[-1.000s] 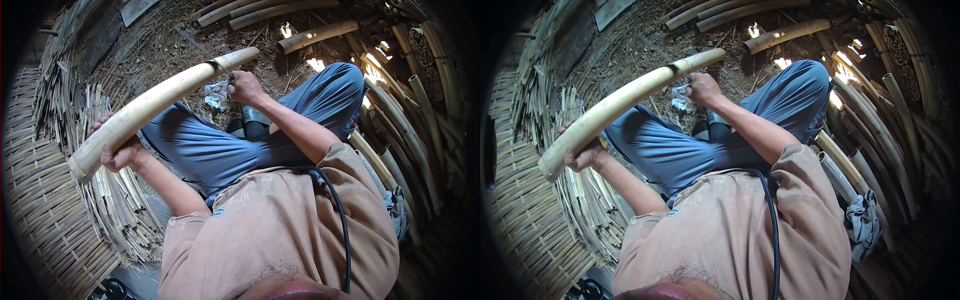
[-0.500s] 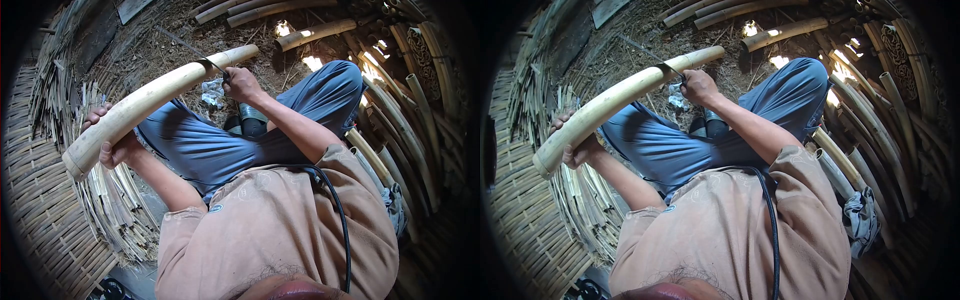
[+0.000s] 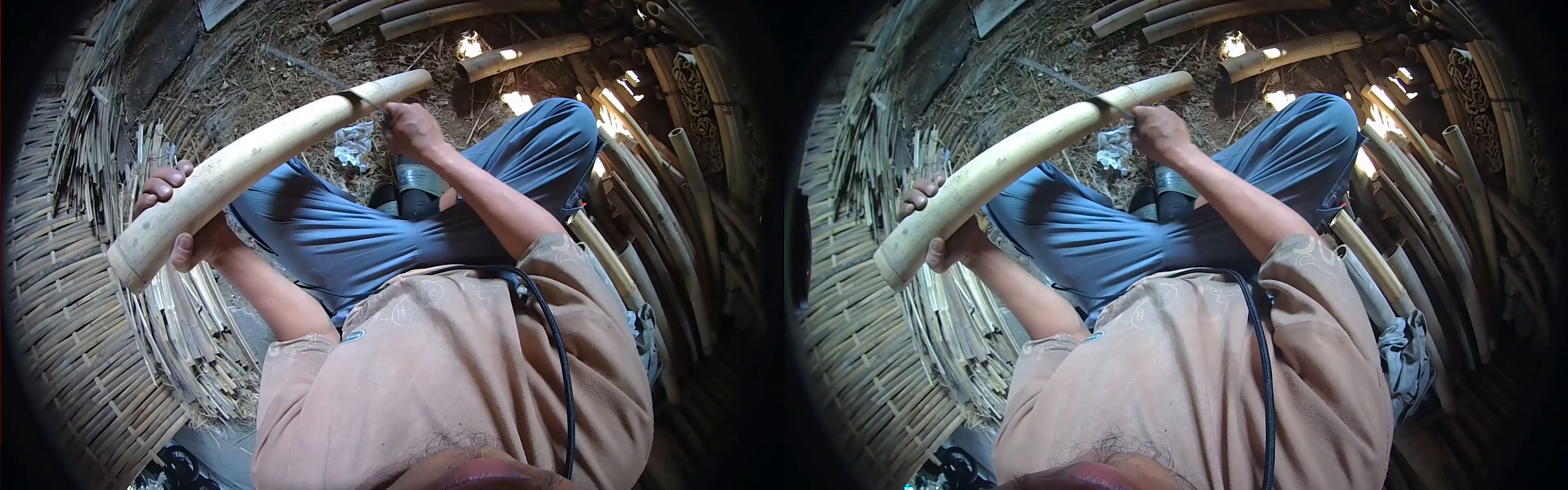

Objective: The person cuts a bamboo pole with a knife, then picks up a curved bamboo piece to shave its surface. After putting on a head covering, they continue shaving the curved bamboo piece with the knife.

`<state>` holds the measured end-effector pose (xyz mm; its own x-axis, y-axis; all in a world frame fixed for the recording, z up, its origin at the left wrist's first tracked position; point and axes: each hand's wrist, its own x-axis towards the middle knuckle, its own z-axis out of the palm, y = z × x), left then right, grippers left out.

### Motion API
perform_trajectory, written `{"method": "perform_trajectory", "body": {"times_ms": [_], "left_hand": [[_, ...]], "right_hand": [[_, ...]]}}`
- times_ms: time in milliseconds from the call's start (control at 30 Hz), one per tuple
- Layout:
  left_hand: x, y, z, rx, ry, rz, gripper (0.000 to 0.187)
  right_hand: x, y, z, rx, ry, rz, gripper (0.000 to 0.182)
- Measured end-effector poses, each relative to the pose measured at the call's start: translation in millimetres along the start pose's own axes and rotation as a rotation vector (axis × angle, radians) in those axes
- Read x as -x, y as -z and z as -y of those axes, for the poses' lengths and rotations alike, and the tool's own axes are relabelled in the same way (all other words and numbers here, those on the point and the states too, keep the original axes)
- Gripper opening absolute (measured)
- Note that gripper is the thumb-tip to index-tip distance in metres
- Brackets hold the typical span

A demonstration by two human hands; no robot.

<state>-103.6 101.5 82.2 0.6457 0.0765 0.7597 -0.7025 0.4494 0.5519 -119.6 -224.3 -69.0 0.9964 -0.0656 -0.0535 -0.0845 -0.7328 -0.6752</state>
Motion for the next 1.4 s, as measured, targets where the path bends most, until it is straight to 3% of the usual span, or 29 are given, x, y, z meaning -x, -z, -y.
{"method": "perform_trajectory", "body": {"times_ms": [33,133,233,367,500,533,600,667,700,800,900,1000,1067,1100,1200,1400], "left_hand": [[0,1,-1,-0.011,-0.005,0.011,0.059],[3,-3,-3,0.002,-0.002,0.028,0.058],[3,-2,-4,0.037,0.024,0.054,0.059],[-1,4,1,0.050,0.011,0.099,0.059],[-3,1,-1,0.061,-0.008,0.152,0.058],[-3,2,-2,0.085,-0.001,0.177,0.058],[-4,1,-5,0.096,0.006,0.228,0.057],[-7,2,0,0.134,-0.015,0.274,0.056],[-5,2,-1,0.150,-0.008,0.289,0.056],[-9,4,4,0.184,0.001,0.295,0.056],[-11,4,1,0.177,0.006,0.348,0.055],[-8,0,-2,0.217,0.015,0.365,0.053],[-10,3,1,0.260,0.013,0.409,0.054],[-9,6,2,0.276,0.017,0.418,0.054],[-4,6,4,0.302,0.038,0.404,0.053],[-5,1,4,0.320,0.083,0.437,0.052]], "right_hand": [[1,-2,-20,0.066,0.017,-0.056,0.024],[-14,-1,-67,0.146,-0.359,0.032,0.026],[-5,-6,-55,0.125,-0.225,-0.017,0.027],[11,0,2,-0.028,0.115,-0.047,0.022],[3,2,-48,0.137,-0.043,-0.086,0.024],[-5,7,-64,0.134,-0.257,0.031,0.025],[-11,11,-71,0.165,-0.396,0.061,0.025],[-1,1,-60,0.152,-0.196,-0.026,0.026],[1,-12,-61,0.092,0.011,-0.110,0.025],[12,18,1,-0.039,0.077,0.034,0.025],[3,9,-42,0.111,0.000,-0.030,0.023],[-8,14,-76,0.205,-0.348,0.038,0.025],[-4,15,-65,0.145,-0.301,0.063,0.025],[0,0,-69,0.134,-0.052,-0.071,0.023],[13,17,-12,-0.067,0.127,-0.035,0.021],[0,18,-52,0.072,-0.061,-0.044,0.017]]}}
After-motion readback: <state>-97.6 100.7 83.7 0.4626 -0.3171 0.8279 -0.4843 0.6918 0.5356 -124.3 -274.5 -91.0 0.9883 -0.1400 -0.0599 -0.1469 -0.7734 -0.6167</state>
